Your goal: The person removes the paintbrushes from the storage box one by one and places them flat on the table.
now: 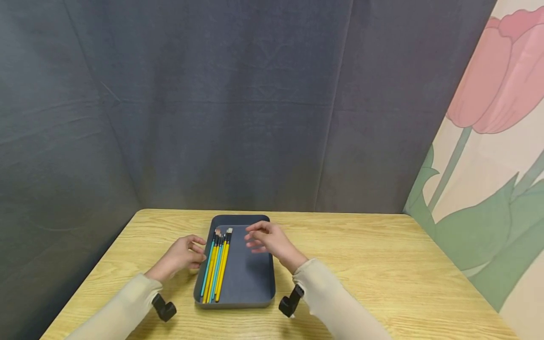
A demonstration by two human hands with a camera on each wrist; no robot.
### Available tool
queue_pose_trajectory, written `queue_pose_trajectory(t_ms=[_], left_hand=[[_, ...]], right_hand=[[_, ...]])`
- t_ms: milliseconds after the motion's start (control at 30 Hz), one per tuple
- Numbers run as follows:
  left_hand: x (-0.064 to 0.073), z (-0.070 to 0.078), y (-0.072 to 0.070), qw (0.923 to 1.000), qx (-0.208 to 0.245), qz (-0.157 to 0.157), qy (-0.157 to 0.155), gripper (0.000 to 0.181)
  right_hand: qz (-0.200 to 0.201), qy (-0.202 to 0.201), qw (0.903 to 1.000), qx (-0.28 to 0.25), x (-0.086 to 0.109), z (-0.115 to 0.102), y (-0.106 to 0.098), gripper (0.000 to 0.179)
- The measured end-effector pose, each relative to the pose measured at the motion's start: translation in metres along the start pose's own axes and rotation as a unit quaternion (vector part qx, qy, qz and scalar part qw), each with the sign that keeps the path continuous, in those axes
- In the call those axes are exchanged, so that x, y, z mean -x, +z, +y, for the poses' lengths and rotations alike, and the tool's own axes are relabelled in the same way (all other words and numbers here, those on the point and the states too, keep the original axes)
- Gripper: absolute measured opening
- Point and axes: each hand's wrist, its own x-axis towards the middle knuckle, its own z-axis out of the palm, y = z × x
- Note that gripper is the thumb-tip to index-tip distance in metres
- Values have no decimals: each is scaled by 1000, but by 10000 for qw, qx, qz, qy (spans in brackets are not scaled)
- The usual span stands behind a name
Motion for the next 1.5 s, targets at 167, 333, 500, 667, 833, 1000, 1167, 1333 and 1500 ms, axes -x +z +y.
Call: queue_pose_trajectory(t_ms=[167,333,500,667,833,1000,1167,1333,1500], left_hand=[[-1,-1,0,10000,7,12,-11,40],[0,0,-1,10000,19,3,-26,40],[0,1,-1,10000,1,15,-31,40],[-1,0,0,10000,25,0,15,39],[-3,-1,1,10000,48,-28,41,40],[-2,-1,1,10000,32,-1,45,40],[-2,0,1,10000,1,14,30,39],[-1,0,1,10000,-46,27,-14,39],[-1,0,1,10000,-26,9,-19,39]], right_hand=[[-62,369,9989,-289,-11,3,10,30],[-13,630,9962,-603,-20,5,16,33],[55,729,9940,-808,-29,7,20,36],[166,823,9929,-838,-36,8,24,35],[292,988,9924,-675,-42,9,30,33],[411,1251,9898,-552,-51,10,37,35],[470,1382,9881,-484,-57,13,41,36],[631,1526,9853,-437,-62,19,44,31],[719,1660,9829,-345,-66,25,49,29]])
